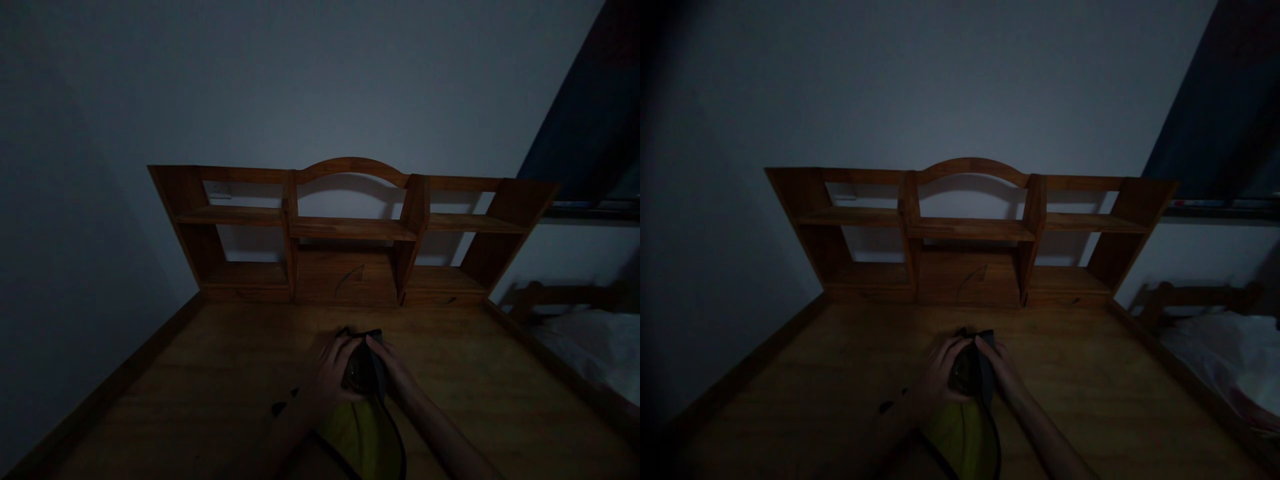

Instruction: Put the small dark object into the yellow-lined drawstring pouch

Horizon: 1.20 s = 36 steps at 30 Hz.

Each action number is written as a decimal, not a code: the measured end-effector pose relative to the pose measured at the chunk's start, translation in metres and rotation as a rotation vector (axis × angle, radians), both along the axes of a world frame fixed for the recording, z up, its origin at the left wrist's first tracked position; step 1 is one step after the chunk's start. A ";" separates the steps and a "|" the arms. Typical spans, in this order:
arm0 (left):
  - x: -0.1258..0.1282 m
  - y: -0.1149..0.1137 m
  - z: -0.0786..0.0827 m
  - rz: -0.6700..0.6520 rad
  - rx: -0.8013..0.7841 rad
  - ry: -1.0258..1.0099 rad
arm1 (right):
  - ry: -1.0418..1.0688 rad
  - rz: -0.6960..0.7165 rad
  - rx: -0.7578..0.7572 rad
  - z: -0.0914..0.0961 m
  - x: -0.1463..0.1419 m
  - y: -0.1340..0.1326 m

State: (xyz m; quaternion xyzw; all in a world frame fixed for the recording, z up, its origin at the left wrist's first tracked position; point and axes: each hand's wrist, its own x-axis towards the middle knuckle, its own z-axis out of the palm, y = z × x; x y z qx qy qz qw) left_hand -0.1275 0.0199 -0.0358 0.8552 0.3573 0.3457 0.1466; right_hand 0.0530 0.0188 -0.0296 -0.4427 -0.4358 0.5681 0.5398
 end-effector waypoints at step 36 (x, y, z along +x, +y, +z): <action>0.004 -0.006 0.014 0.190 -0.023 -0.207 | 0.324 0.101 -0.127 0.005 0.004 0.001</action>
